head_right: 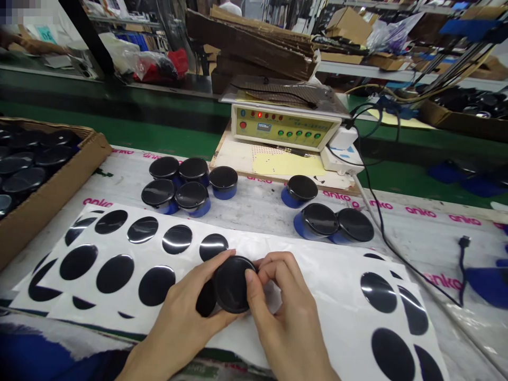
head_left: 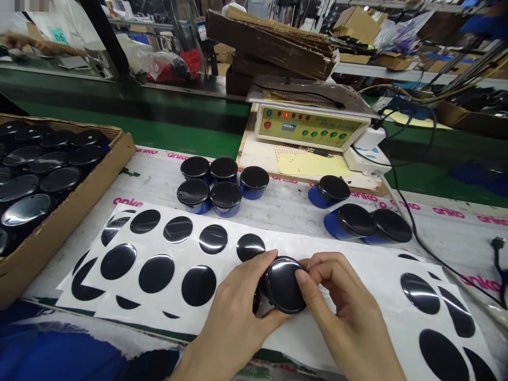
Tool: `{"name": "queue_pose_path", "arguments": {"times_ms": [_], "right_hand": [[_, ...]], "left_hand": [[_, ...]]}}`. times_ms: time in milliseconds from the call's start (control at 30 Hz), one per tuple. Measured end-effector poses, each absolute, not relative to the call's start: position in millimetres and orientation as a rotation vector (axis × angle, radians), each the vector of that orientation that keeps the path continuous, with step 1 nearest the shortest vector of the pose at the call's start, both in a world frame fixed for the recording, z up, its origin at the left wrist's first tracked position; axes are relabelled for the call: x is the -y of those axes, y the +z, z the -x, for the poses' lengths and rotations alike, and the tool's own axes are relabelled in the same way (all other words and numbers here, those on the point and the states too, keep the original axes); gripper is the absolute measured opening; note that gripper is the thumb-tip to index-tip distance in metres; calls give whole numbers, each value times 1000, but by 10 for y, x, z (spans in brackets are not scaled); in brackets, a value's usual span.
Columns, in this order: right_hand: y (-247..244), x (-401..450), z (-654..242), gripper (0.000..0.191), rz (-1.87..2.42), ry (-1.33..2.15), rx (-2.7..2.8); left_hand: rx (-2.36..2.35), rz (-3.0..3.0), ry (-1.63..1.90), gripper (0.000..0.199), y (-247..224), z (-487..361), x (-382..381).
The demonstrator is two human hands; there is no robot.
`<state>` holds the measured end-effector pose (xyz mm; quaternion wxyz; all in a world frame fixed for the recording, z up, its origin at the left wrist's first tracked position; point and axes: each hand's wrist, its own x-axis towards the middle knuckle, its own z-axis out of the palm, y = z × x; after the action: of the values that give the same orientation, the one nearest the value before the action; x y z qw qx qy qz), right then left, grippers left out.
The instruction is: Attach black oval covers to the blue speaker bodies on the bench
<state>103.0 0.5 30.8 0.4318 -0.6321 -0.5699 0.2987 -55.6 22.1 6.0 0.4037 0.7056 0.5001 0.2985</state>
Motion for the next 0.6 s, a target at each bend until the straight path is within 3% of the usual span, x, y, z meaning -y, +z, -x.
{"name": "queue_pose_path", "arguments": {"times_ms": [400,600], "right_hand": [[316,-38,-1093,23,1567,785,1524],[394,-38,-1178,27,1702,642,1747]], "left_hand": [[-1276,-1912,744,67,58,559,-187],[-1115,-2356,687,68,90,580,-227]]}}
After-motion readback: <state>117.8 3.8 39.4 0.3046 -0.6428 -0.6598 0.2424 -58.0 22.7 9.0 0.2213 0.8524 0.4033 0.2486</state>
